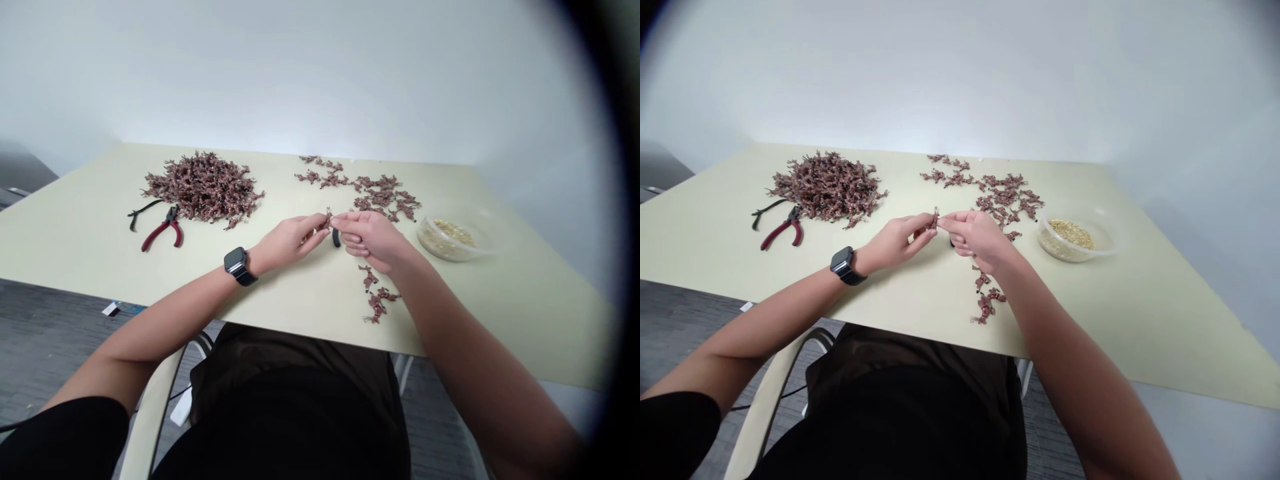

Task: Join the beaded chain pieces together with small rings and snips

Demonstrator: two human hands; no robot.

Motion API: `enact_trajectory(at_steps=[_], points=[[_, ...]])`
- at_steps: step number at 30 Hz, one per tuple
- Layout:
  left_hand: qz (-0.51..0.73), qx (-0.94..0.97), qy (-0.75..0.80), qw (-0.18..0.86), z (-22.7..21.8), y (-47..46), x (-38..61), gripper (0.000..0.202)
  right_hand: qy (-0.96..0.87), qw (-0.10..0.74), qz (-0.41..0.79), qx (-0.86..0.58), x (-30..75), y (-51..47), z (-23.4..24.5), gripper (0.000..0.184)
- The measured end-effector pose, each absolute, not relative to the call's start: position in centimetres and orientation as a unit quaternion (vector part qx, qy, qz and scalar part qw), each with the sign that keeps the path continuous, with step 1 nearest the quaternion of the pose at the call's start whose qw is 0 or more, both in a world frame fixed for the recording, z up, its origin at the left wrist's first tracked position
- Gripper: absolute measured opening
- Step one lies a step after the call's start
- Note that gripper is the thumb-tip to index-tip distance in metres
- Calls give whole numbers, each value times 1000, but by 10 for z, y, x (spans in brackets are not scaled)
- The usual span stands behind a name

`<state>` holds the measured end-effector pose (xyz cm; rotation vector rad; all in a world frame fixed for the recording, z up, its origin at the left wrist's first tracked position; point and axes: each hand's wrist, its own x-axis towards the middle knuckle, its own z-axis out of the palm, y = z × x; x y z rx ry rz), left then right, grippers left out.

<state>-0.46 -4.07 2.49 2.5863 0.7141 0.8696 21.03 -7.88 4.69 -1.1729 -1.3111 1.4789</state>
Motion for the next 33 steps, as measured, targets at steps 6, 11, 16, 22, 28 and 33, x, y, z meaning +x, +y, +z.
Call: enact_trajectory(at_steps=[6, 11, 16, 22, 28, 33], points=[[356, 827, 271, 340, 23, -36, -1, 36, -670, 328, 193, -637, 225, -69, 30, 46], [368, 804, 284, 371, 17, -26, -1, 45, -736, 142, 58, -659, 220, -67, 2, 32], [399, 758, 302, 418, 11, -17, -3, 49, -698, 215, -5, -683, 237, -62, 16, 33], [382, 727, 271, 502, 15, -22, -3, 41, -581, 421, 270, -642, 261, -56, 45, 45], [344, 684, 237, 597, 12, -25, -1, 41, -545, 434, 388, -603, 253, -53, 28, 44], [352, 663, 249, 612, 5, -25, 4, 43, -633, 402, 161, -642, 242, -51, 20, 43]])
